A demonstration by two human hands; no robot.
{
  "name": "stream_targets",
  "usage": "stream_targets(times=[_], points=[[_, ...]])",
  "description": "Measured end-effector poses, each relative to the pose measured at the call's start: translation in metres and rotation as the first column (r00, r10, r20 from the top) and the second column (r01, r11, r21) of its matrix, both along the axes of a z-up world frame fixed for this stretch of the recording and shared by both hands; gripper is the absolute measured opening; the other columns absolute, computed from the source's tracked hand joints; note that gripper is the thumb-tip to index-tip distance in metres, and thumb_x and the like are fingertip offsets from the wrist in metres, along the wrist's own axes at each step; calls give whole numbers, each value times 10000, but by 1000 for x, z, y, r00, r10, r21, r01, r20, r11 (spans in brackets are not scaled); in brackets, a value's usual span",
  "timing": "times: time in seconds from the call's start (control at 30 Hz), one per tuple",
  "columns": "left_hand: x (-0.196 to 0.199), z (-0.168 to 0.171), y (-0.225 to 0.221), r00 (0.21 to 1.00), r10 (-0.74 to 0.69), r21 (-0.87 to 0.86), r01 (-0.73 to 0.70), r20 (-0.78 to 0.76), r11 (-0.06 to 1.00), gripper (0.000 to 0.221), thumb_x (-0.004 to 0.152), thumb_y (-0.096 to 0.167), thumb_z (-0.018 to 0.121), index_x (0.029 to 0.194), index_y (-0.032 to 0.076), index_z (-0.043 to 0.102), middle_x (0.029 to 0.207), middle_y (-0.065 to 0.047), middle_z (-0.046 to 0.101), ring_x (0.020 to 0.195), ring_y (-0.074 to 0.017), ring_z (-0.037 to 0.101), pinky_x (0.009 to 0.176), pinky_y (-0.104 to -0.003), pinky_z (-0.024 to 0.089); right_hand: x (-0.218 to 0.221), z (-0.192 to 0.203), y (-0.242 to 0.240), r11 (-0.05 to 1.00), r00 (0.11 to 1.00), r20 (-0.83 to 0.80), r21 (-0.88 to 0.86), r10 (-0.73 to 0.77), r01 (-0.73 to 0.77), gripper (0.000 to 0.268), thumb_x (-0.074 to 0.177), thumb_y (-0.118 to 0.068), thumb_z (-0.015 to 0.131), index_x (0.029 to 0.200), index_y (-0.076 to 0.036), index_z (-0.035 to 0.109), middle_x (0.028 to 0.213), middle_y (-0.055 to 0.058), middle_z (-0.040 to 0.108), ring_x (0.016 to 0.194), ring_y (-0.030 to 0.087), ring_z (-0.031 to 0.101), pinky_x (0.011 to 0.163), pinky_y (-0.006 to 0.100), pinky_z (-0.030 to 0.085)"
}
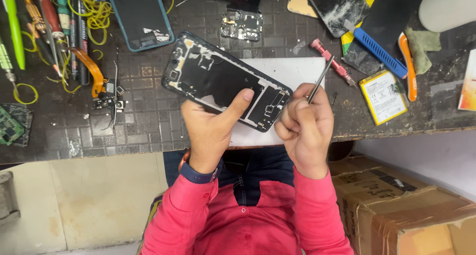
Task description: The person uses a metal spudger to scrape adhesive residue from the inside of a smartphone chassis. They repeatedly scrape different areas of the frame, rotate the device, and occasionally check a smartwatch on their wrist.
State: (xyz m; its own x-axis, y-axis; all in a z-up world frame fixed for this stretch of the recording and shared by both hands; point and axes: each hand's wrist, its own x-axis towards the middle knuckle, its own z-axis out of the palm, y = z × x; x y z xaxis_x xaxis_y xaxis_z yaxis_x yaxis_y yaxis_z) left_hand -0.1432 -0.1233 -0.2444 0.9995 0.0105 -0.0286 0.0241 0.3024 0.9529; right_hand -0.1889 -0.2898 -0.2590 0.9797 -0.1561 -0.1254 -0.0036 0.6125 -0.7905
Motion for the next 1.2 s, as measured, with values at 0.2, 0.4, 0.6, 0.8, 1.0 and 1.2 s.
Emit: stream_targets(times=[0.2, 0.4, 0.6, 0.8, 1.0, 1.2], points=[[-1, -4, 5, 1000, 3, 37, -4, 22, 999, 197, 915, 15, 825, 1084, -6, 726, 1019, -12, 737, 905, -85, 668, 838, -250, 554, 3, 3, 2, 1000, 998, -55, -25, 9, -10, 111, 1092, -101, 504, 1156, -12, 493, 726, -55, 323, 601, 45, 265, 501, 225, 215], [-3, -1, 3, 1000, -8, 58, 7, 24, 998, 182, 910, 3, 826, 1066, -8, 733, 1001, -11, 740, 881, -84, 671, 813, -250, 562, 4, 6, 8, 992, 994, -95, -124, -52, 40, 99, 1082, -82, 507, 1143, -4, 509, 692, -61, 347, 560, 33, 255, 483, 234, 214], [-4, -3, 5, 1000, -8, 92, 8, 2, 996, 172, 902, 7, 832, 1045, -8, 737, 981, -15, 743, 863, -88, 682, 798, -252, 565, -1, 12, 18, 916, 977, -123, -384, -177, 118, 43, 1072, -28, 520, 1104, 2, 521, 697, -60, 437, 573, 15, 340, 500, 228, 279], [-5, -4, 2, 999, 4, 58, -7, 43, 998, 244, 887, -33, 840, 1100, -17, 720, 1043, -36, 746, 929, -115, 707, 869, -271, 587, -2, 27, 23, 569, 957, 6, -803, -290, 177, 60, 1040, 38, 644, 1088, 19, 612, 753, -99, 383, 674, -9, 302, 604, 184, 235], [-6, -3, -1, 999, -4, -21, 5, 41, 1000, 327, 856, -73, 840, 1139, -25, 681, 1069, -51, 732, 967, -134, 713, 902, -293, 601, 0, 50, 20, 306, 937, -37, -949, -347, 75, 32, 941, -8, 718, 968, -6, 700, 619, -72, 327, 598, 10, 285, 541, 225, 228], [-8, -2, -3, 997, -14, -4, 15, 70, 1000, 339, 841, -54, 860, 1133, -28, 691, 1051, -50, 740, 939, -131, 717, 871, -292, 611, 0, 60, 18, 159, 944, -49, -987, -325, 3, 69, 898, -35, 757, 927, -6, 702, 582, -17, 331, 554, 38, 306, 504, 252, 271]])
